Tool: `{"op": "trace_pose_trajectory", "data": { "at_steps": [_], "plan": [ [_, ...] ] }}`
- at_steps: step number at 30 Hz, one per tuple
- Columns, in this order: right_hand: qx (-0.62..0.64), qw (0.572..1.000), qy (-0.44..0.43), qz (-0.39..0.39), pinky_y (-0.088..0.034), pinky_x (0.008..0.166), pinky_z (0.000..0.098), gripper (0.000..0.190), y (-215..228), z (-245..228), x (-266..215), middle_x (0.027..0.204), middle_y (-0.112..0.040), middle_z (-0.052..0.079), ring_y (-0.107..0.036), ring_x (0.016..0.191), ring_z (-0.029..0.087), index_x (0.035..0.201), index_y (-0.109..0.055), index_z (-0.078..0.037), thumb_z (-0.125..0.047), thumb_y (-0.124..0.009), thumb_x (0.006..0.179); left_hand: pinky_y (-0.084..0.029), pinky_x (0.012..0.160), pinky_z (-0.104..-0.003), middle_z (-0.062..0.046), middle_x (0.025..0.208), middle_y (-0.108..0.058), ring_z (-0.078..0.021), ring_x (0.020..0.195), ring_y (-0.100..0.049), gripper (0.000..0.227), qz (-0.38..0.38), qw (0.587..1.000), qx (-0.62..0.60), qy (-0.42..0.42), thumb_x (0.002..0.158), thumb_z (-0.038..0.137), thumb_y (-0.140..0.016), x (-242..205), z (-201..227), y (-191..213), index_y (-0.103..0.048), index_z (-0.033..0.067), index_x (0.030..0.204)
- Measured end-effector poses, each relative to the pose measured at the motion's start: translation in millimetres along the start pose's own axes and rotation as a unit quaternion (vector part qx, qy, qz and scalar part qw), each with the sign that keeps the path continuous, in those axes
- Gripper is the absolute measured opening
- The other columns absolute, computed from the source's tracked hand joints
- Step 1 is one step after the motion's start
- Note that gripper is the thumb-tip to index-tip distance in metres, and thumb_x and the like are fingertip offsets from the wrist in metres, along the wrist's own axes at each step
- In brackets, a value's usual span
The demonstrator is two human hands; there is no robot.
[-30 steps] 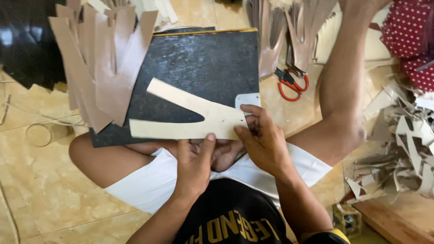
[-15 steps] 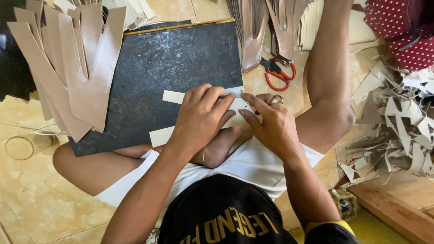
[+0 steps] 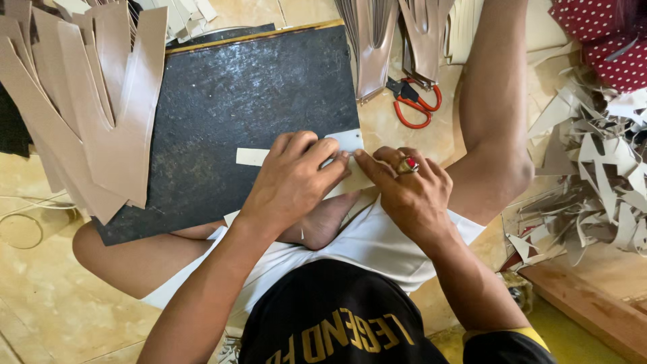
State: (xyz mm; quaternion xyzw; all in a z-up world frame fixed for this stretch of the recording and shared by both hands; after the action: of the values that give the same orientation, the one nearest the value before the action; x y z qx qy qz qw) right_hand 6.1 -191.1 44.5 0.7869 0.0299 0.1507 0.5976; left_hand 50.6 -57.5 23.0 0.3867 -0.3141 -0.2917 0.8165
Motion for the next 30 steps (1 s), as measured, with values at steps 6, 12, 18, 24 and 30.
{"op": "trace_pose_trajectory", "data": {
  "at_steps": [6,12,18,24,30],
  "plan": [
    [0.239,0.934,-0.257,0.057,-0.052,0.073,0.0359,0.015,-31.0,42.2,-12.3,0.093,-0.068,0.011,-0.066,0.082,0.022,0.115,-0.069,-0.004,-0.012,-0.066,0.103,-0.047,0.083,-0.04,-0.004,0.108,-0.058,-0.0244,0.098,-0.057,0.018,-0.007,1.0,0.007,0.028,0.089,0.016,-0.067,10.4,11.9,-14.9,-0.071,0.0101,0.105],
    [0.396,0.83,-0.391,0.045,-0.044,0.06,0.0285,0.025,-86.9,61.8,-23.5,0.075,-0.063,0.001,-0.051,0.067,0.009,0.093,-0.065,-0.002,-0.024,-0.067,0.104,-0.046,0.078,-0.039,-0.005,0.104,-0.056,-0.024,0.09,-0.057,0.02,0.028,0.997,-0.051,0.046,0.094,0.017,-0.071,9.2,9.6,-9.3,-0.07,0.0055,0.11],
    [0.537,0.712,-0.453,0.007,-0.035,0.053,0.0223,0.027,-113.0,71.2,-31.9,0.074,-0.054,-0.006,-0.042,0.065,0.002,0.091,-0.064,-0.003,-0.026,-0.064,0.104,-0.047,0.076,-0.038,-0.004,0.103,-0.058,-0.022,0.086,-0.058,0.02,0.009,0.998,-0.056,0.02,0.095,0.019,-0.076,9.3,4.8,-0.8,-0.068,0.0054,0.106],
    [0.543,0.693,-0.474,-0.005,-0.035,0.053,0.0215,0.026,-124.6,83.6,-34.1,0.075,-0.057,-0.005,-0.044,0.065,0.002,0.09,-0.065,-0.003,-0.026,-0.065,0.103,-0.047,0.075,-0.038,-0.004,0.101,-0.058,-0.022,0.084,-0.058,0.014,0.002,0.998,-0.067,0.017,0.096,0.016,-0.076,14.3,5.0,-0.1,-0.067,0.0065,0.101],
    [0.529,0.687,-0.497,-0.023,-0.036,0.054,0.0225,0.027,-146.9,102.9,-42.4,0.073,-0.057,-0.004,-0.045,0.064,0.003,0.09,-0.066,-0.002,-0.027,-0.066,0.102,-0.046,0.074,-0.037,-0.004,0.101,-0.059,-0.021,0.082,-0.057,0.012,-0.004,0.997,-0.07,0.022,0.096,0.015,-0.075,17.7,3.9,0.5,-0.069,0.0063,0.101]
  ]
}}
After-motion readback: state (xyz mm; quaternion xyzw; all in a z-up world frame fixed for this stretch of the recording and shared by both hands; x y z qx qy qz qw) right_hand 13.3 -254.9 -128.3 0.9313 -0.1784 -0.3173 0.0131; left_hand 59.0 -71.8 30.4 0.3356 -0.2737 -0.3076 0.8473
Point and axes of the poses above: each hand's wrist, its own x-axis towards the middle knuckle, its own y-axis out of the back of the hand, z = x × y, the point moved 8 cm from there along x, towards the middle knuckle
